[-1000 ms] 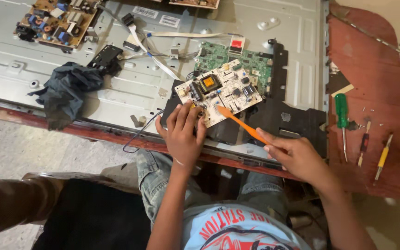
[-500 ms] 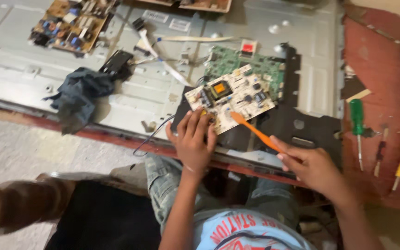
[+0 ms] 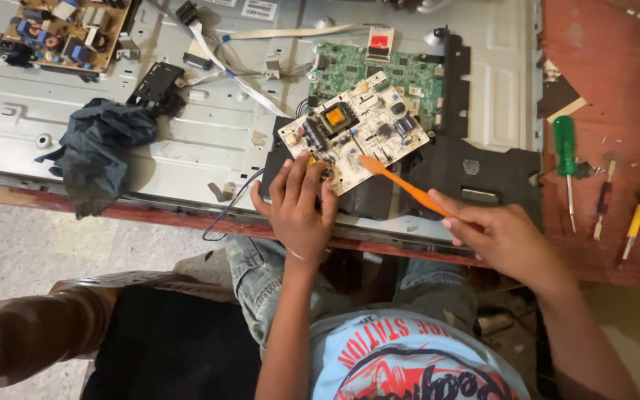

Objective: The person uses an orange toothbrush to scrub a small circuit board placed on a disassembled appliance chassis. The person holds the board with one hand and brushes the surface with the other, moving across different areas of the board.

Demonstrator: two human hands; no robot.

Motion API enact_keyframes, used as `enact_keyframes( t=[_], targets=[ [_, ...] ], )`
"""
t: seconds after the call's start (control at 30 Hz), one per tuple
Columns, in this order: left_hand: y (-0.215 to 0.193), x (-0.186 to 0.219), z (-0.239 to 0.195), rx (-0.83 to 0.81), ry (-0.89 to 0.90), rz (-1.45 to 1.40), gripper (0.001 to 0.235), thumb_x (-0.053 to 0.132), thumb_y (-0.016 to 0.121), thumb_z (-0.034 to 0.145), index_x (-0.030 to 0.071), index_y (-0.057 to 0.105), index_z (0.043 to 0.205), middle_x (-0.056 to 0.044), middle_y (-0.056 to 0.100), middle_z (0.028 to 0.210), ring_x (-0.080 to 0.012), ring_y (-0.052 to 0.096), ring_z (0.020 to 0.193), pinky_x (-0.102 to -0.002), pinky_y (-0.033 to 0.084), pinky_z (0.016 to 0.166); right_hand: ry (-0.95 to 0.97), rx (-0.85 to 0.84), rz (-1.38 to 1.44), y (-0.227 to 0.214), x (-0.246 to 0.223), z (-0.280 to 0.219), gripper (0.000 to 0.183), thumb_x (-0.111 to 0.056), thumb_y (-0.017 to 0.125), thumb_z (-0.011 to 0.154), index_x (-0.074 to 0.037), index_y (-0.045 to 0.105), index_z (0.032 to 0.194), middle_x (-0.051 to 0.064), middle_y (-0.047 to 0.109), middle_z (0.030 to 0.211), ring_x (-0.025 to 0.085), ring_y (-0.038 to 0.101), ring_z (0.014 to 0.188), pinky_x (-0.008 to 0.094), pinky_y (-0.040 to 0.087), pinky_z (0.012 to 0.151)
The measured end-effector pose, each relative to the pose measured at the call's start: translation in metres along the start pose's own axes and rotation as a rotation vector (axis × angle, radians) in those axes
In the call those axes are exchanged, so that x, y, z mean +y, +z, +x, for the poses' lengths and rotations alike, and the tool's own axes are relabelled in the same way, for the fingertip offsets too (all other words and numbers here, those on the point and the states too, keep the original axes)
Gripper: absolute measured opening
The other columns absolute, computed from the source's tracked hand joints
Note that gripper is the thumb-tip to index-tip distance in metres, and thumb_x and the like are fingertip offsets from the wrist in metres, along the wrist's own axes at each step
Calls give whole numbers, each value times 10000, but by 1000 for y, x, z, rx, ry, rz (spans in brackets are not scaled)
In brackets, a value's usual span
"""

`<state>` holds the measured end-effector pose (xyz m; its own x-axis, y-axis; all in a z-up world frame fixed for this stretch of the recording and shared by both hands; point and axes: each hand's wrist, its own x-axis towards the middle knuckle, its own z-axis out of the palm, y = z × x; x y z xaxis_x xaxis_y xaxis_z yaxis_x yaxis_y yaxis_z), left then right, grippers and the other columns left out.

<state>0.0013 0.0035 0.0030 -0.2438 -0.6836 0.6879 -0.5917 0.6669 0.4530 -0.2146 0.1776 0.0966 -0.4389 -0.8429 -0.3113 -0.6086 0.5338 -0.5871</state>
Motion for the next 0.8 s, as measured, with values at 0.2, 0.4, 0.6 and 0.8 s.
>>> enact_keyframes(
  t=[0.2,0.4,0.6,0.8],
  targets=[
    [3,-2,-2,5,1,2,245,234,677,956,170,721,1188,-7,660,1370,-217,574,1297,-561,197,1201,-97,0,-1,10,-8,-4,479,-251,646,923,-296,608,1398,45,625,579,62,485,512,285,479,508],
    [0,1,5,26,11,0,258,240,678,955,168,723,1198,-12,658,1375,-222,577,1290,-561,192,1197,-74,43,-89,-1,7,-2,296,-257,682,948,-183,717,1233,135,632,645,81,540,539,302,502,553],
    [17,-8,-9,26,12,22,265,262,685,953,184,710,1205,0,659,1362,-226,578,1286,-578,193,1190,-368,-41,45,18,37,4,221,-212,684,919,-89,760,1085,47,734,992,86,656,603,305,569,579],
    [13,-11,-4,61,53,76,314,283,660,901,201,714,1199,-11,655,1341,-224,586,1253,-590,198,1155,-32,109,-219,12,18,1,205,-271,702,945,-215,810,1109,217,692,779,280,602,521,393,515,575]
  ],
)
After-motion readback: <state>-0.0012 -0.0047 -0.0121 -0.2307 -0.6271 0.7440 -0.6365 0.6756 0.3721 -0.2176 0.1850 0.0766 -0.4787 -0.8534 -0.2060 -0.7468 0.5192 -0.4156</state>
